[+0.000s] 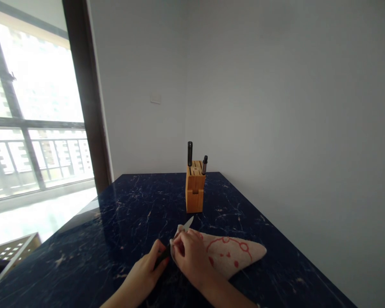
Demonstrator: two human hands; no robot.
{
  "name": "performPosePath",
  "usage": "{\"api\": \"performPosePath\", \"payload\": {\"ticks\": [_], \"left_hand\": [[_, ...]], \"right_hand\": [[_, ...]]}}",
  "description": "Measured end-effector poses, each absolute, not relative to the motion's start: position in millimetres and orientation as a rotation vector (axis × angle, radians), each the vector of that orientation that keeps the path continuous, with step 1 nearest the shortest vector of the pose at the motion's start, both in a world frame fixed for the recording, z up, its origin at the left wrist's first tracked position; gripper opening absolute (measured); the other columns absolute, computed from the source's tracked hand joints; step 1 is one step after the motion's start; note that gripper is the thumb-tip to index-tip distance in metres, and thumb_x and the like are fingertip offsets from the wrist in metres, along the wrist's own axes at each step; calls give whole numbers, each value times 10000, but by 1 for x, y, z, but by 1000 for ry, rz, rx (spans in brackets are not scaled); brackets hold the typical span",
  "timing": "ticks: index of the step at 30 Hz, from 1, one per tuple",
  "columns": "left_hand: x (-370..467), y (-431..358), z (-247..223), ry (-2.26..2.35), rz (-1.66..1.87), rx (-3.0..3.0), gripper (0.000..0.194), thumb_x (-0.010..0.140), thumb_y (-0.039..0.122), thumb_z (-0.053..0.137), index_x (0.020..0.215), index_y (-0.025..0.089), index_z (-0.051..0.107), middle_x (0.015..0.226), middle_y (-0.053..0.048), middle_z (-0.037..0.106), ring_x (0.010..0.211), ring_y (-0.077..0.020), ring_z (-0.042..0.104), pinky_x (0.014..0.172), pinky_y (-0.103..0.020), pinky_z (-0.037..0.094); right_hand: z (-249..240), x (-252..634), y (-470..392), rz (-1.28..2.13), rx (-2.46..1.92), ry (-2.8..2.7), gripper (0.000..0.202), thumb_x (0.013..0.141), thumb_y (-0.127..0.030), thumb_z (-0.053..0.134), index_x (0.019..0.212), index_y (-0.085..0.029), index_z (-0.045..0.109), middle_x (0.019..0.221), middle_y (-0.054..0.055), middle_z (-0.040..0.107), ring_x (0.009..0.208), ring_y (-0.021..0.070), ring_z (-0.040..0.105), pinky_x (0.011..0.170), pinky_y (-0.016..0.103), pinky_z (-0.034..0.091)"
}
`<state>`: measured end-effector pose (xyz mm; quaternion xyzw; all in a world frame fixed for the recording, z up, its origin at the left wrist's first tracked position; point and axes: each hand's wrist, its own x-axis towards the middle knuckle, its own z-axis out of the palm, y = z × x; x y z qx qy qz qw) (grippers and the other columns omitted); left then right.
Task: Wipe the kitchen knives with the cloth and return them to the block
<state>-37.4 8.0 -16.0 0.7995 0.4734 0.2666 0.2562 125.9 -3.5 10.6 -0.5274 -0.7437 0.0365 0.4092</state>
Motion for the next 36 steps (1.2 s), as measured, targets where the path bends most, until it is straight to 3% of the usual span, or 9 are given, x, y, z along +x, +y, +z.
{"api": "performPosePath", "payload": {"ticks": [36], "left_hand": [[-38, 8, -17, 1287, 786, 2188, 128, 833, 316, 412, 943, 254, 398, 892, 10, 636, 817, -153, 603, 738, -242, 429]], "right_hand": [[8, 127, -2, 119, -1322, -1881, 69, 745, -135, 504, 750, -197, 534, 775, 20, 590, 792, 166, 540, 756, 284, 386]]}}
